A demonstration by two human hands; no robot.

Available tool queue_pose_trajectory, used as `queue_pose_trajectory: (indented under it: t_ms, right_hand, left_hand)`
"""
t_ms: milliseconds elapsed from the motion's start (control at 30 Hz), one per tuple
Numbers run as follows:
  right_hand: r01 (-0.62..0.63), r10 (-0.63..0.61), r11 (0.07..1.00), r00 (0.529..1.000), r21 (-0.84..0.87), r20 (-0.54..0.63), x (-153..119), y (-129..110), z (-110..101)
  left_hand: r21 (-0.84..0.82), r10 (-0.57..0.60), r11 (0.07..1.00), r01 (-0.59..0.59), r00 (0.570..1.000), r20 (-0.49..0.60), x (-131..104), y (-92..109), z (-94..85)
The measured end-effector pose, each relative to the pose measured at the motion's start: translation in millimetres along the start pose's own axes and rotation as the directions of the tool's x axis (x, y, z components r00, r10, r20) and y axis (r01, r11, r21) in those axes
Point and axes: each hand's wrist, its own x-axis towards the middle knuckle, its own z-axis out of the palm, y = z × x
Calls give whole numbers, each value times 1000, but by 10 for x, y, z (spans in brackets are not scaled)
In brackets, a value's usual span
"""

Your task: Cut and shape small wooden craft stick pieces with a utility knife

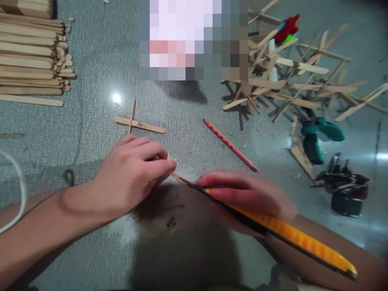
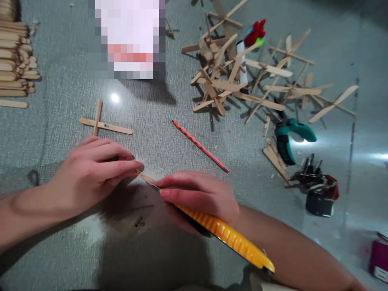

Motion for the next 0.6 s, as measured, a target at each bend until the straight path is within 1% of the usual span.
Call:
queue_pose_trajectory:
  t_ms: [67, 133, 200, 233, 267, 400, 500, 600]
  right_hand:
    - [-39, 38, 999, 999, 34, 23, 36, -7, -9]
    - [-87, 82, 995, 992, 52, 100, 67, 15, -65]
    - [-109, 93, 993, 964, 51, 249, 75, 53, -129]
    - [-110, 93, 993, 955, 47, 282, 66, 70, -148]
    - [-104, 87, 993, 952, 46, 292, 50, 81, -155]
    - [-139, 131, 990, 973, 32, 190, -31, 67, -86]
    - [-184, 172, 982, 967, 51, 187, -20, 26, -64]
    - [-250, 230, 966, 943, 58, 243, 43, -8, -106]
  left_hand:
    - [0, 11, 1000, -11, 1000, 15, 8, -10, 17]
    - [-3, 17, 1000, -17, 1000, 18, 8, -20, 32]
    - [-5, 13, 1000, -13, 1000, 20, 1, -25, 41]
    - [-6, 10, 1000, -10, 1000, 21, -3, -25, 43]
    - [-6, 7, 1000, -6, 1000, 23, -6, -24, 44]
    - [-8, -3, 1000, 3, 999, 43, -9, -20, 42]
    - [-12, -4, 1000, 5, 998, 59, -2, -19, 44]
    - [-2, -4, 1000, 4, 998, 70, 6, -10, 50]
